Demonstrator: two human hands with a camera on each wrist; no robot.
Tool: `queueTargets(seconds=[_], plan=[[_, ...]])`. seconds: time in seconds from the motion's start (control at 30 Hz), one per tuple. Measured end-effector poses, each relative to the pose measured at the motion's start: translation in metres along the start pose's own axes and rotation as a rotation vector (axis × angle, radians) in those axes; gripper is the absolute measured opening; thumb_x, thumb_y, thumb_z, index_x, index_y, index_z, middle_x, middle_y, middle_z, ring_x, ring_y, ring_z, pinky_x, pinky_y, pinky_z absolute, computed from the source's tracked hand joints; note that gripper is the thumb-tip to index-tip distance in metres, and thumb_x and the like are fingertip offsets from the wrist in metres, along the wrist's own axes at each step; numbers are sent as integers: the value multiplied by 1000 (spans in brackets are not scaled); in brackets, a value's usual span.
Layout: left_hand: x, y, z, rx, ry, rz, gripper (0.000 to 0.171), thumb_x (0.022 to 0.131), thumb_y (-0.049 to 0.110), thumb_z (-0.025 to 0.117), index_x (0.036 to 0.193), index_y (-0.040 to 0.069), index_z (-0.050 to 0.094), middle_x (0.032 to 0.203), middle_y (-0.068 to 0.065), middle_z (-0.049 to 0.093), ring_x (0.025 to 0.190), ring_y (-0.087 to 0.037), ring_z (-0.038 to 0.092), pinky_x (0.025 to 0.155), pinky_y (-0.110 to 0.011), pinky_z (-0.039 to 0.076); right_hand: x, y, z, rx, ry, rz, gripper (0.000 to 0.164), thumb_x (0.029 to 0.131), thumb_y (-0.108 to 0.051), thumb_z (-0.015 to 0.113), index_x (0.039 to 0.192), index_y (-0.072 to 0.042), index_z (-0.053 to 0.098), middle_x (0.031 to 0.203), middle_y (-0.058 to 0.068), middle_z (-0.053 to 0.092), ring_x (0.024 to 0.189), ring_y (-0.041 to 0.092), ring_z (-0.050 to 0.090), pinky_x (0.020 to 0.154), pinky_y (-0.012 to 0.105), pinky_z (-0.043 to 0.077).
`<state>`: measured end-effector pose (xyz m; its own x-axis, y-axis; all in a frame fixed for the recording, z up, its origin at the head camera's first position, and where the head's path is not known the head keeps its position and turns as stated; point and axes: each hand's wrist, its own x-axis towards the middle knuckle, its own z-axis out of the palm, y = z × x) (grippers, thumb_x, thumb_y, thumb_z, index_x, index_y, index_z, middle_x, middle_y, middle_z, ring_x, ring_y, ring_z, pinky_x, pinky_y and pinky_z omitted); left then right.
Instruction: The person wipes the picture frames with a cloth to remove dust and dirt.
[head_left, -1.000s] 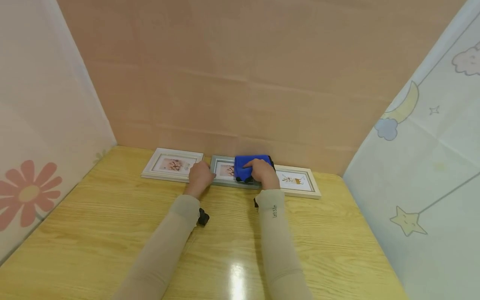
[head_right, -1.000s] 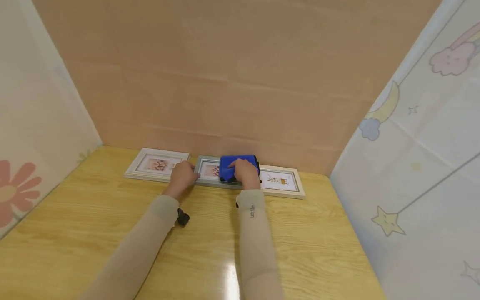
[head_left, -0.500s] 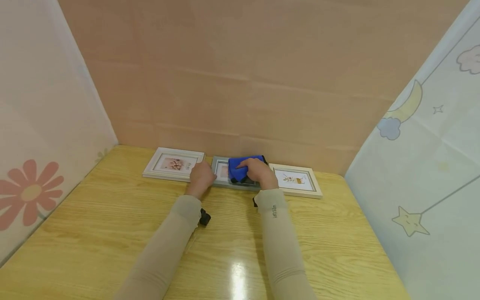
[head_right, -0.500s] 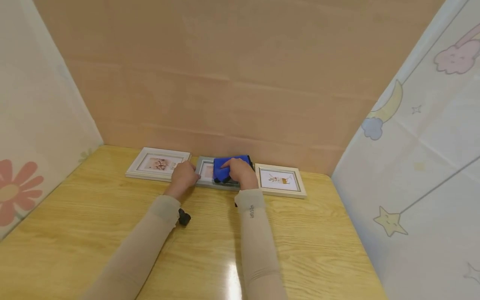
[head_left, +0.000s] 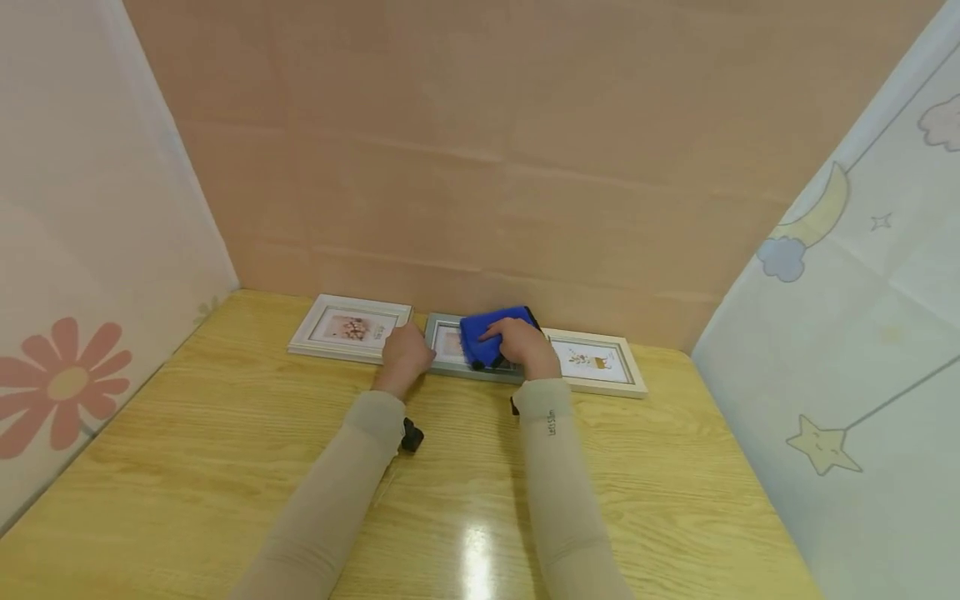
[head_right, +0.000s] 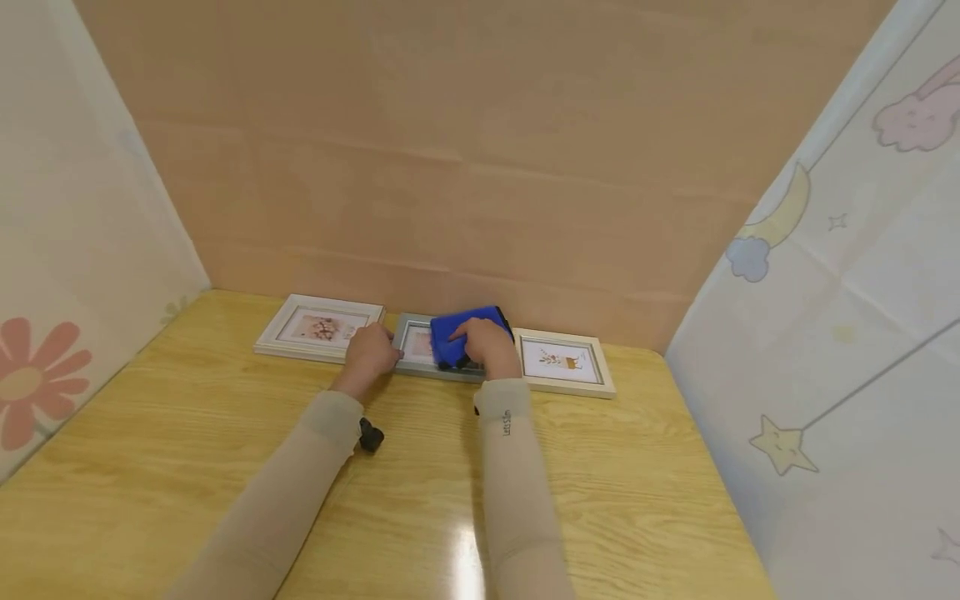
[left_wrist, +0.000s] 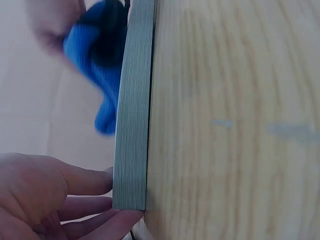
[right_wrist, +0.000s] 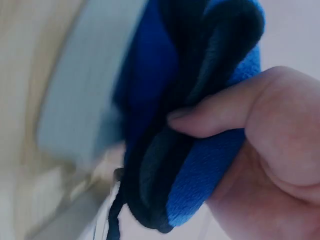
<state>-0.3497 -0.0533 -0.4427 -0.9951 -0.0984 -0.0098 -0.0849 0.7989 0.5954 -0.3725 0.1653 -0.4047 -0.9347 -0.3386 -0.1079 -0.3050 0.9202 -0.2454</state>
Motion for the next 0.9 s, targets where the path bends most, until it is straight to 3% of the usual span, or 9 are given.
queueTargets(seconds=[0.13,0.23,0.33,0.5,0.73,0.83,0.9], plan=[[-1,-2,1,-9,-19,5,18,99,16,75,105,-1,79,106,-19,82,91,-32,77,79,-49,67,-13,15,-9,53,-34,52,66,101,14,36,142,-22,74,165,12,56,149,35,58,93,37,47],[-1,-3,2,-14,-33,6,17,99,15,75,101,-1,78,103,-18,81,86,-30,75,77,-48,66,-16,18,-9,51,-43,37,67,101,13,35,143,-20,74,165,13,56,155,36,52,110,39,52],[-1,-3,2,-11,-22,9,17,99,17,76,102,0,78,104,-18,82,91,-32,77,81,-50,66,-13,13,-6,34,-31,11,65,100,14,36,143,-18,74,163,13,58,157,37,49,122,47,50],[1,-3,2,-8,-5,13,17,98,16,75,103,0,79,105,-19,82,97,-38,79,82,-51,66,-1,-7,7,-18,-11,0,63,100,16,42,143,-19,73,162,9,60,157,34,50,124,46,48],[1,-5,2,-9,-33,5,24,98,17,76,116,1,78,116,-21,80,104,-40,78,89,-52,66,14,-34,25,-111,-28,-112,58,105,12,45,149,-17,68,166,10,56,158,31,49,133,44,39],[1,-4,1,-12,-27,7,26,98,17,77,118,1,79,118,-21,80,107,-42,78,91,-54,66,15,-36,25,-91,-24,-89,60,105,11,45,151,-20,67,169,8,53,160,32,47,130,43,42],[2,-4,1,-18,-25,13,24,99,17,76,116,1,79,117,-21,81,107,-42,78,91,-53,66,12,-34,22,-78,-23,-30,62,106,11,44,153,-24,65,171,5,51,160,32,46,119,40,51]])
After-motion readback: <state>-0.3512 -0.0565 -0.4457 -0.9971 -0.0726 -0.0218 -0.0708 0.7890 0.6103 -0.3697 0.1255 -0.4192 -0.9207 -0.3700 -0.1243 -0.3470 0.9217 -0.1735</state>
